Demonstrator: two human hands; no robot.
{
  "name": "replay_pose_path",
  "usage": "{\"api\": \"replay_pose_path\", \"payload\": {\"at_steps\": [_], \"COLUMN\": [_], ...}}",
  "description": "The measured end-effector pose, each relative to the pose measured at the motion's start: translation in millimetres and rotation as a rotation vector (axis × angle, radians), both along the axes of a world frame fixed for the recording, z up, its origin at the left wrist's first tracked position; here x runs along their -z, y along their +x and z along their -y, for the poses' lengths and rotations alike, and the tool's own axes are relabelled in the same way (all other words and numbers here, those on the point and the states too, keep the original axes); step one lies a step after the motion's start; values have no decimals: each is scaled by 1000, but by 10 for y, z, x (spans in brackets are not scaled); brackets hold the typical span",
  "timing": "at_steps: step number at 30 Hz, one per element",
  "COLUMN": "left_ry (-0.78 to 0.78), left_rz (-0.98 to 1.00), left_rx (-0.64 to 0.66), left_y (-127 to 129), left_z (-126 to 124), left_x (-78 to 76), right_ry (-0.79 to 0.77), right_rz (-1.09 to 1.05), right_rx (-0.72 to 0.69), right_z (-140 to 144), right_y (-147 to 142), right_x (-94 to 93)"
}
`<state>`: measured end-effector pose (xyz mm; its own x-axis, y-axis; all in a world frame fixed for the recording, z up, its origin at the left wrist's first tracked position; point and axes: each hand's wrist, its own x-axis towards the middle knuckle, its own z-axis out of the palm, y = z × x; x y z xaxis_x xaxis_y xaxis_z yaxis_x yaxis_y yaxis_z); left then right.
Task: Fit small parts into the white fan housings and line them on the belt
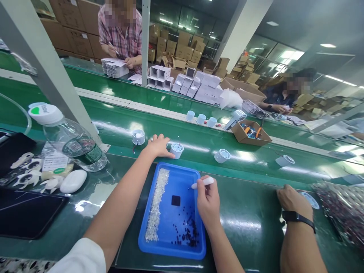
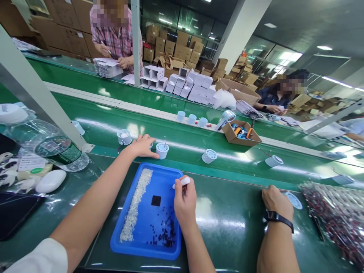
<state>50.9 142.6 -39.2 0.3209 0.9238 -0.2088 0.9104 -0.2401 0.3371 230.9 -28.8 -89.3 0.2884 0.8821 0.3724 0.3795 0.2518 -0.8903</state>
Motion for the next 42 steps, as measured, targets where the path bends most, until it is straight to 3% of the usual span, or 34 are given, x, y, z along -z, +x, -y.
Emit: {"api": "replay_pose_path", "payload": {"at_steps": [7,12,17,23,26,30,35,42], "left_ry": [82,47,80,176,219,244,229,206], "left_rz": [21,69,183,372,462,489,490,541], "left_rx": [-148,-88,-127,-158,-187,-195,-181,-179], "left_y": [130,80,26,-62,-92,-107,-96,-89], "left_z": [-4,-52,-17,95,153,190,184,216], "left_x": [135,161,-79,-476,-589,-645,-627,-640], "right_ry": [6,-1,-30,85,94,55,118,93], "right_rz": [53,46,108,211,256,396,305,280], "right_rx": [-14,-7,-101,-35,-123,-256,-91,-180], "right_z": [33,34,83,158,170,193,231,216], "right_y": [16,26,43,59,59,63,64,47], "right_x": [31,52,35,12,-6,-33,-16,15]}}
